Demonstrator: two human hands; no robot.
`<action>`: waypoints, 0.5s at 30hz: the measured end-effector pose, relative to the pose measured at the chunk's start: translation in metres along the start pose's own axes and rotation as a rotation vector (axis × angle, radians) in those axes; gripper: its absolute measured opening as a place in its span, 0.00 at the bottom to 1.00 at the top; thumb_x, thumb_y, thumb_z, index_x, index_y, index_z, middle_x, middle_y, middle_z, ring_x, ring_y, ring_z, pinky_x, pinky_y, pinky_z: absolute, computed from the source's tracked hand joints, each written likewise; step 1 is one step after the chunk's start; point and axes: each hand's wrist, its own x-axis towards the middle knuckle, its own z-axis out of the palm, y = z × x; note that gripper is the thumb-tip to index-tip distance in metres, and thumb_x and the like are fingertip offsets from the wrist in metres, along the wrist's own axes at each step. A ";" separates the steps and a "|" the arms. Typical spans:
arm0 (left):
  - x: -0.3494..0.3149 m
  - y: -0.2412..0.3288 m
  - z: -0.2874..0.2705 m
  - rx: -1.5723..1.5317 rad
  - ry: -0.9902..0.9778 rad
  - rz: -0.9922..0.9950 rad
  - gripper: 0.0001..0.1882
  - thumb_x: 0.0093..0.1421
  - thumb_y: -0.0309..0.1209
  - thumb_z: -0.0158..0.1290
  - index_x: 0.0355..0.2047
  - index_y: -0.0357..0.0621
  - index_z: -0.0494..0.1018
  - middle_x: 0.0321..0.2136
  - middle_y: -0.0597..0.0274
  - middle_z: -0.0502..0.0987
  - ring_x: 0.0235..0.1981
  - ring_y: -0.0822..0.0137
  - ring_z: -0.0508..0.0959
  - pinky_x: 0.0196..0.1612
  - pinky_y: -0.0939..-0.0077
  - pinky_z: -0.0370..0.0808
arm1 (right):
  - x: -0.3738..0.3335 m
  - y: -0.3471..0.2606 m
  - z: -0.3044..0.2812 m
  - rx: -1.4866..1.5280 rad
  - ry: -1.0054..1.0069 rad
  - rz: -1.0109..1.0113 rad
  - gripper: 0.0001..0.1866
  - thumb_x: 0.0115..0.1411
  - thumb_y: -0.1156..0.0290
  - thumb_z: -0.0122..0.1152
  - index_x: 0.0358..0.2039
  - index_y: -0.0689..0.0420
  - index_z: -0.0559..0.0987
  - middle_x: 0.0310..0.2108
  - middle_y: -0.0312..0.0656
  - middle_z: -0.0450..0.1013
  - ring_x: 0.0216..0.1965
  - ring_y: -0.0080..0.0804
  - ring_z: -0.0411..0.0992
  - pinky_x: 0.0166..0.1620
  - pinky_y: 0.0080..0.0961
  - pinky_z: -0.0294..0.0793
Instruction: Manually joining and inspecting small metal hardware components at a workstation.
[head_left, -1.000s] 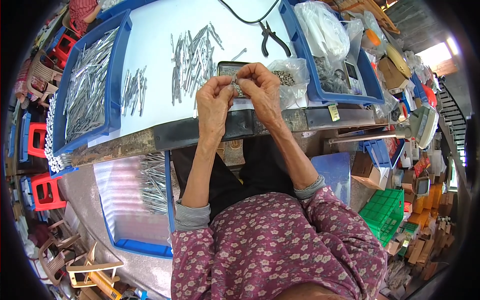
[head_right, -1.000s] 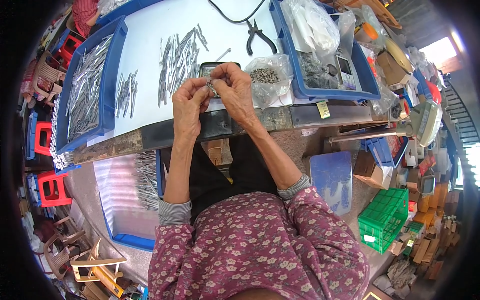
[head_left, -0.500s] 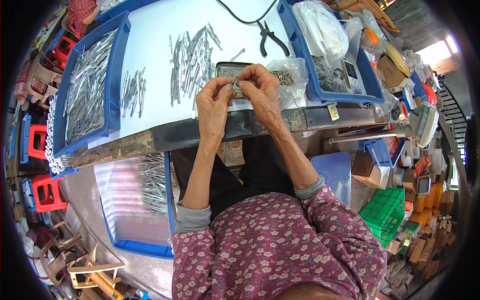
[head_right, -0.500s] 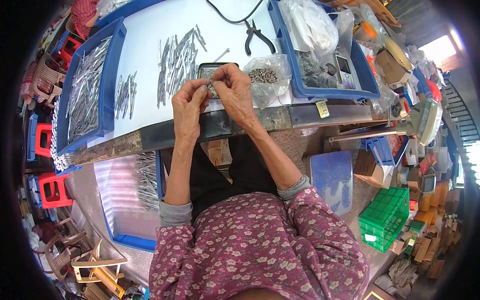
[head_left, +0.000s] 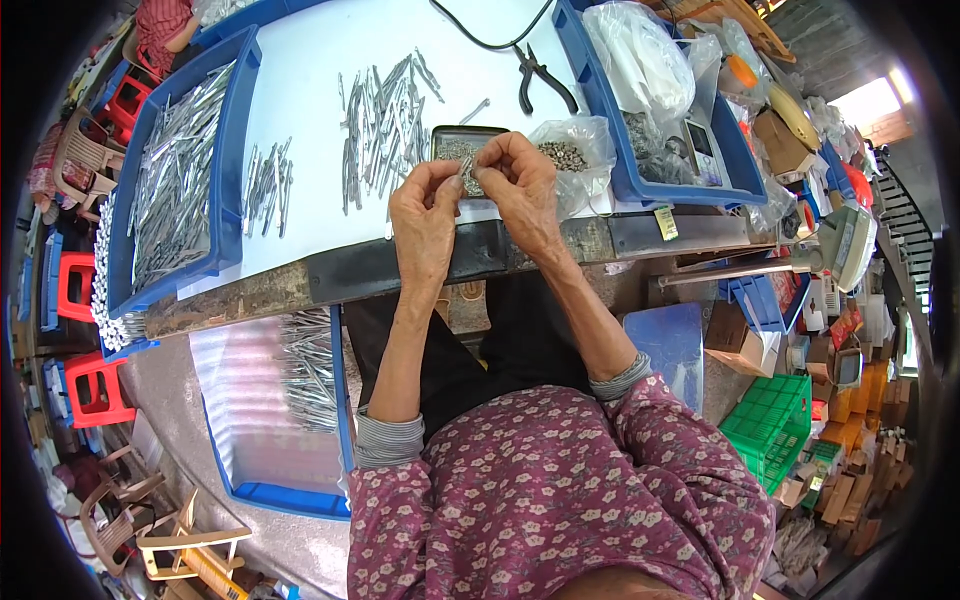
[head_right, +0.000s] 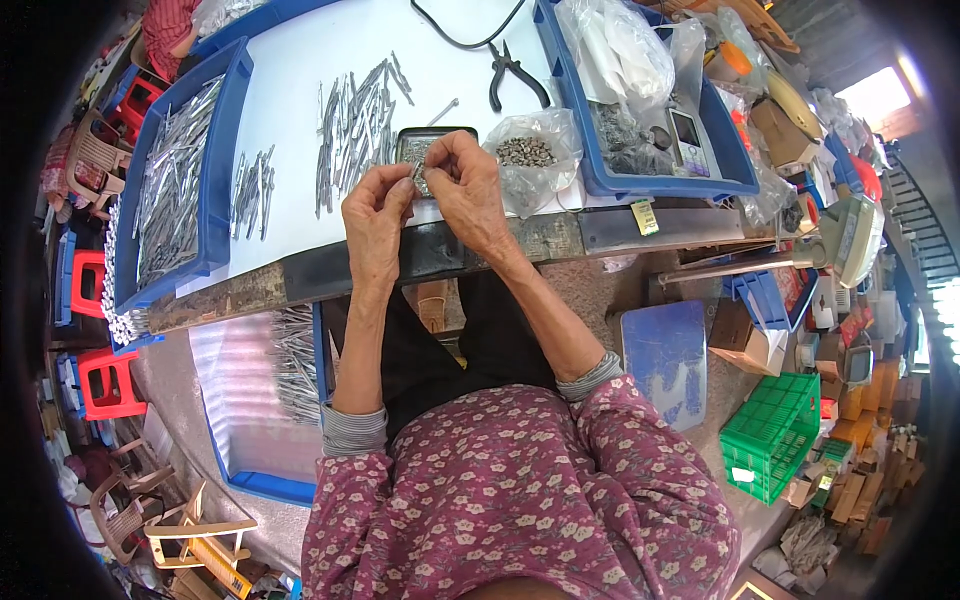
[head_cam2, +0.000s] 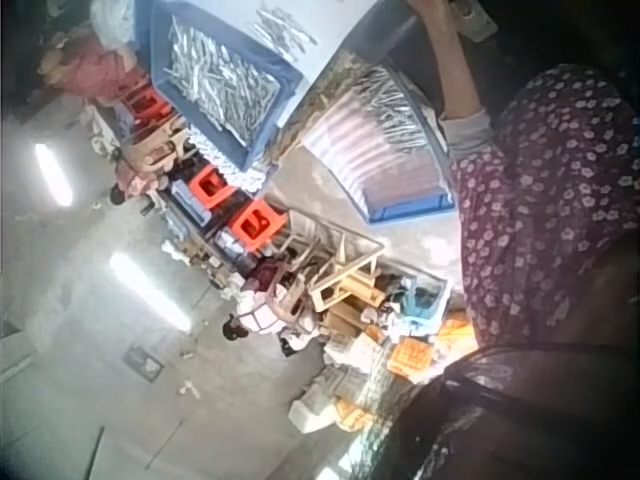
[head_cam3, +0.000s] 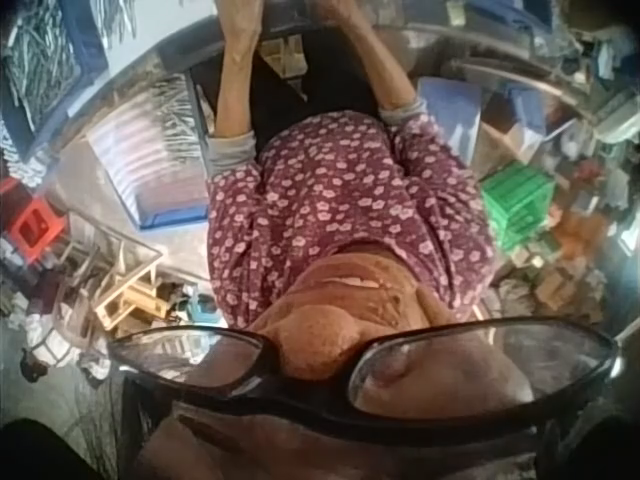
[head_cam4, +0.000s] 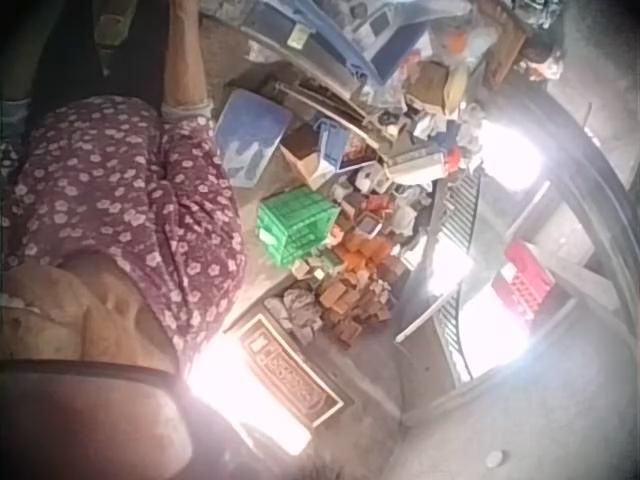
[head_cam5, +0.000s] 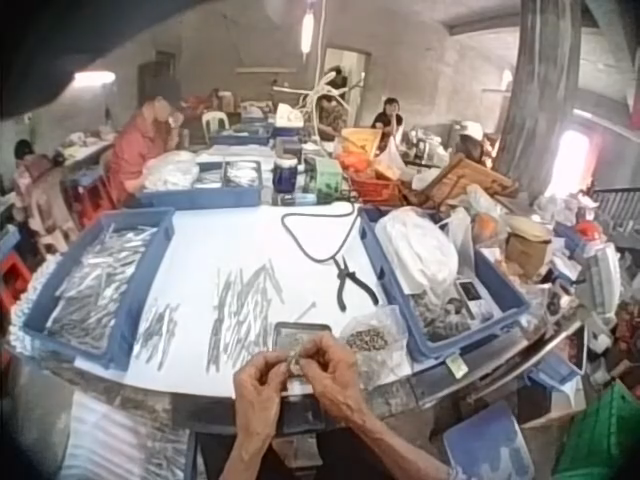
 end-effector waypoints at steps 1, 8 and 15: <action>0.000 0.000 0.000 0.000 0.000 0.000 0.05 0.54 0.22 0.47 0.31 0.35 0.72 0.20 0.67 0.71 0.19 0.80 0.66 0.22 0.87 0.63 | 0.000 0.000 0.000 0.005 -0.003 0.007 0.05 0.46 0.83 0.50 0.26 0.62 0.69 0.19 0.29 0.63 0.20 0.12 0.58 0.22 0.11 0.58; -0.001 0.002 -0.001 -0.092 -0.020 -0.077 0.05 0.54 0.22 0.47 0.31 0.35 0.72 0.21 0.67 0.72 0.21 0.81 0.68 0.22 0.88 0.64 | -0.001 0.002 -0.001 0.009 -0.024 0.033 0.03 0.48 0.81 0.51 0.26 0.62 0.69 0.21 0.29 0.64 0.21 0.11 0.60 0.25 0.09 0.60; -0.003 0.001 0.002 -0.034 -0.024 -0.027 0.05 0.54 0.24 0.50 0.32 0.37 0.71 0.21 0.69 0.72 0.18 0.84 0.66 0.19 0.93 0.60 | -0.002 0.002 -0.002 0.008 -0.026 0.029 0.03 0.49 0.81 0.51 0.27 0.62 0.69 0.22 0.30 0.64 0.21 0.12 0.61 0.24 0.09 0.61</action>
